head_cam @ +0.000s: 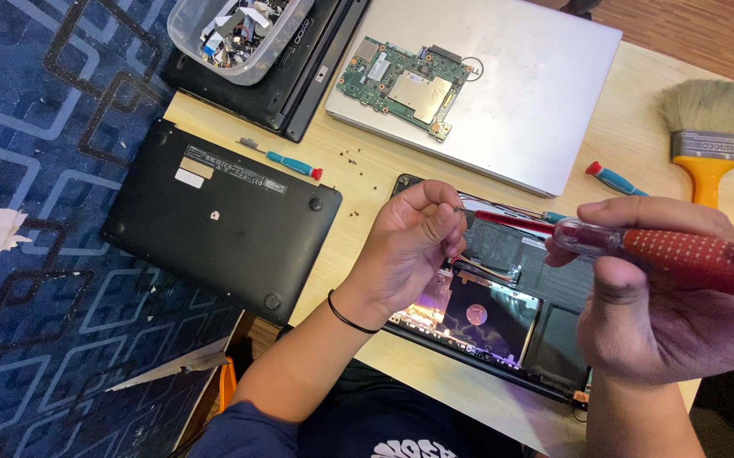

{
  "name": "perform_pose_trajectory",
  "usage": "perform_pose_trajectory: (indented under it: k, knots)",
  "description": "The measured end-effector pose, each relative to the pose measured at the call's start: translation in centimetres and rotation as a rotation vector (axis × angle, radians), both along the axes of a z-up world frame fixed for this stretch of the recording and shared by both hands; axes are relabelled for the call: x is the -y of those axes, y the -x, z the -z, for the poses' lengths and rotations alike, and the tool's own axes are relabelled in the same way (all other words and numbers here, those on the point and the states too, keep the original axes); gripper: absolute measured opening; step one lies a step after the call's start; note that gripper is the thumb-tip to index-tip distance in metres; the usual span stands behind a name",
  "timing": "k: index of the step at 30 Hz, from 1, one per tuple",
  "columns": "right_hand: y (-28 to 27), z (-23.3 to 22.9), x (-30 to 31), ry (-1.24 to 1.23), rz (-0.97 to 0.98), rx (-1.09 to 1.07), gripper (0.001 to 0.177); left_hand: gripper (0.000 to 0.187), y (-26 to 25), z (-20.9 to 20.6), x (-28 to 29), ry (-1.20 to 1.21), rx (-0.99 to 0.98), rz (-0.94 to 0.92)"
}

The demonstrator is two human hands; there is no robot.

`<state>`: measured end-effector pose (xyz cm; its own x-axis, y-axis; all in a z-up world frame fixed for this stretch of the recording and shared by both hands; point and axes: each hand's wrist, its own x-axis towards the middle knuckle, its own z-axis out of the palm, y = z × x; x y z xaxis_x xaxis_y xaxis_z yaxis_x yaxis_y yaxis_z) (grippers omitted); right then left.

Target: Repairing a laptop by unscrewing and removing internal components

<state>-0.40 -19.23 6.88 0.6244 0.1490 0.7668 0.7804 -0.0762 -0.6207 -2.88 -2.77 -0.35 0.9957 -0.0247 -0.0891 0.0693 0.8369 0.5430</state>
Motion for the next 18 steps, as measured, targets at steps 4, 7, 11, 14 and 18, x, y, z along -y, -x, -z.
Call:
perform_pose_trajectory:
  k: [4, 7, 11, 14, 18]
  knots:
    - [-0.3, 0.3, -0.1, -0.003, 0.036, -0.017, 0.045, 0.016, -0.2, 0.2, -0.8, 0.031, -0.057, -0.008]
    - [-1.0, 1.0, -0.1, -0.020, 0.032, -0.038, 0.043, 0.014, -0.9, 0.5, -2.5, 0.018, -0.088, -0.074]
    - [-2.3, 0.9, -0.6, 0.175, 0.106, -0.082, 0.049, 0.008, -3.1, -0.5, -4.9, -0.221, 0.175, -0.164]
    - [-3.7, 2.3, -1.3, 0.162, -0.090, -0.261, 0.040, 0.013, -5.3, -1.9, -5.3, -0.638, 0.278, -0.230]
    - [-4.3, 4.1, -1.7, 0.186, -0.096, -0.361, 0.039, 0.010, -6.8, -0.1, -4.5, -0.826, 0.156, -0.208]
